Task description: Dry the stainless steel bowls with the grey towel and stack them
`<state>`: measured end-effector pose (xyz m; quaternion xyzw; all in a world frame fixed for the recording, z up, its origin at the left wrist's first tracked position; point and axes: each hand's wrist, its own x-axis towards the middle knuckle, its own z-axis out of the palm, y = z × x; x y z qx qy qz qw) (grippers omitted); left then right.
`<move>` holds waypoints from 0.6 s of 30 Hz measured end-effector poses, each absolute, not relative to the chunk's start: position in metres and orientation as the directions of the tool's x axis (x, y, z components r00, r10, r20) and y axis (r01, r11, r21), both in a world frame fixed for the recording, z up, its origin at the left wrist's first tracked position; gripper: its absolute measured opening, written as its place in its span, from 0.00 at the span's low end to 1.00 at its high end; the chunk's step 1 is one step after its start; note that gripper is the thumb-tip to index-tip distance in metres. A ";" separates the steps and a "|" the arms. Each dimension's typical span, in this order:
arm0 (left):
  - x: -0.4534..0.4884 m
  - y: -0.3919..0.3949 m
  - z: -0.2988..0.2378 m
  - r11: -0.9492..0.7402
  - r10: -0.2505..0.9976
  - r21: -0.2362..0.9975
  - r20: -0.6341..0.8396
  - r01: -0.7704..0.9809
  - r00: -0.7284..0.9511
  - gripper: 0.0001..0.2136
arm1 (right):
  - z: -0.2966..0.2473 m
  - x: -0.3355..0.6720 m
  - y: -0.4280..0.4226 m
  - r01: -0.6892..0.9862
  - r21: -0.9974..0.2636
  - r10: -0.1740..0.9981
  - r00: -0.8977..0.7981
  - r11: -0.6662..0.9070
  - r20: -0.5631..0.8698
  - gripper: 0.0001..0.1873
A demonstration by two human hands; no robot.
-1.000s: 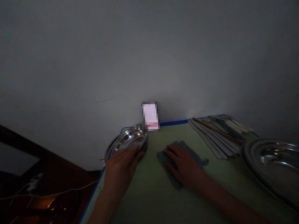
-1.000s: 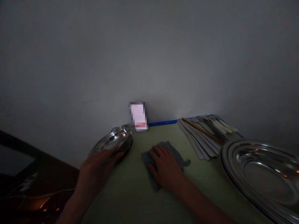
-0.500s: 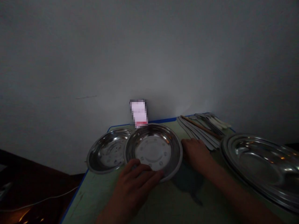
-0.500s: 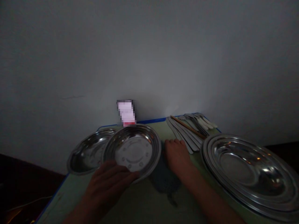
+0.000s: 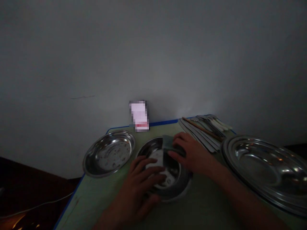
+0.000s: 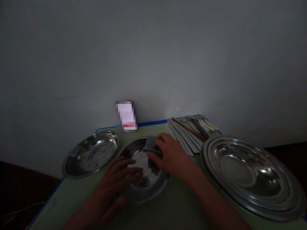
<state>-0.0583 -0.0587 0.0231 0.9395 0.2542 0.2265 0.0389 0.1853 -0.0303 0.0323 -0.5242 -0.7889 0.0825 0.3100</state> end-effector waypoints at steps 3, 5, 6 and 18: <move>-0.058 -0.053 0.018 -0.714 0.671 0.263 0.522 0.649 0.527 0.13 | 0.025 0.186 -0.026 0.767 -0.503 0.905 -0.238 0.398 0.353 0.15; -0.056 -0.049 0.013 -0.585 0.774 0.342 0.504 0.735 0.382 0.15 | 0.020 0.190 -0.022 0.776 -0.550 0.937 -0.150 0.309 0.315 0.11; -0.055 -0.048 0.011 -0.537 0.812 0.382 0.477 0.752 0.337 0.17 | 0.018 0.191 -0.021 0.782 -0.567 0.951 -0.107 0.260 0.289 0.12; -0.061 -0.036 0.003 -0.399 0.917 0.726 0.319 0.560 0.240 0.19 | 0.012 0.191 -0.024 0.825 -0.537 0.983 -0.122 0.177 0.137 0.20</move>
